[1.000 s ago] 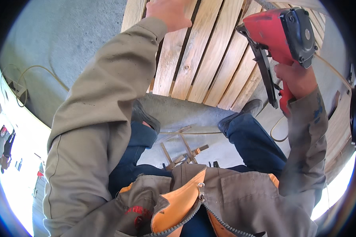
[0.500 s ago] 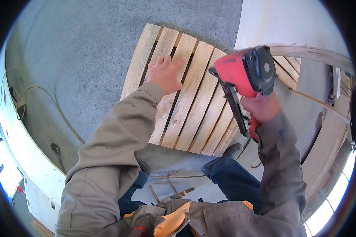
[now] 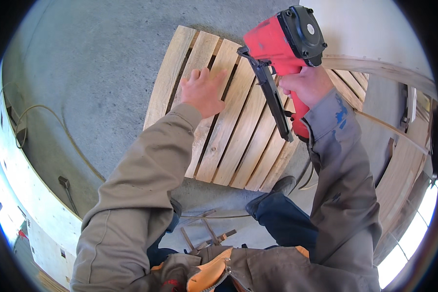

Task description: The person uses a nail gun to fasten wooden slats together on the floor, then lifts and positions the assembled panel into a larger wooden frame. The person adjusts the panel within the frame and continues to secure it.

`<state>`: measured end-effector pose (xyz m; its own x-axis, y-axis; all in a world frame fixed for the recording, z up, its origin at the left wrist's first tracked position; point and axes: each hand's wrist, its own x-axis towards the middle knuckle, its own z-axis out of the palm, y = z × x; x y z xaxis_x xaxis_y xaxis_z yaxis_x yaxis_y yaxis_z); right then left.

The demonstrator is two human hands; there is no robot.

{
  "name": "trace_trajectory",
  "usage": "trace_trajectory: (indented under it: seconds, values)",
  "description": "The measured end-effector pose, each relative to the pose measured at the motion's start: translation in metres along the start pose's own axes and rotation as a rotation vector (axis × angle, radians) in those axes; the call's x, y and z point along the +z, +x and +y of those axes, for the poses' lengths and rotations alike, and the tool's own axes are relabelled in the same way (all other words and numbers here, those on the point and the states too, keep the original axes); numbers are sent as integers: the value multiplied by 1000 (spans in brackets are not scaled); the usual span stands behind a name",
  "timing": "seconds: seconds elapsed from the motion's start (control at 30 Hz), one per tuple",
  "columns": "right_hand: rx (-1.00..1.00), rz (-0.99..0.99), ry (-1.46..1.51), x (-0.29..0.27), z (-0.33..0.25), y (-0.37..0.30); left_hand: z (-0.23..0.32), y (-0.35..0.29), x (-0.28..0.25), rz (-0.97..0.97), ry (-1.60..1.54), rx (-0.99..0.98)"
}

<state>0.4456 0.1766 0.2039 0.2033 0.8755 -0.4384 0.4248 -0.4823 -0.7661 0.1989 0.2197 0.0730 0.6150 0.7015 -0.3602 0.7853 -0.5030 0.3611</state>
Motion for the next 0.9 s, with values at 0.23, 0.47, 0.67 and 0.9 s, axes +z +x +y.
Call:
trace_trajectory:
  seconds: [0.23,0.47,0.67,0.9]
  values:
    - [25,3,-19,-3,2,0,0,-1,6,50,-32,-6]
    - [53,-40,-130,7,9,13,-1,0,12,104,-46,10]
    - [43,-33,-97,25,2,24,-3,0,12,125,-60,22]
    - [110,-29,-216,37,-11,35,-6,1,13,132,-48,38]
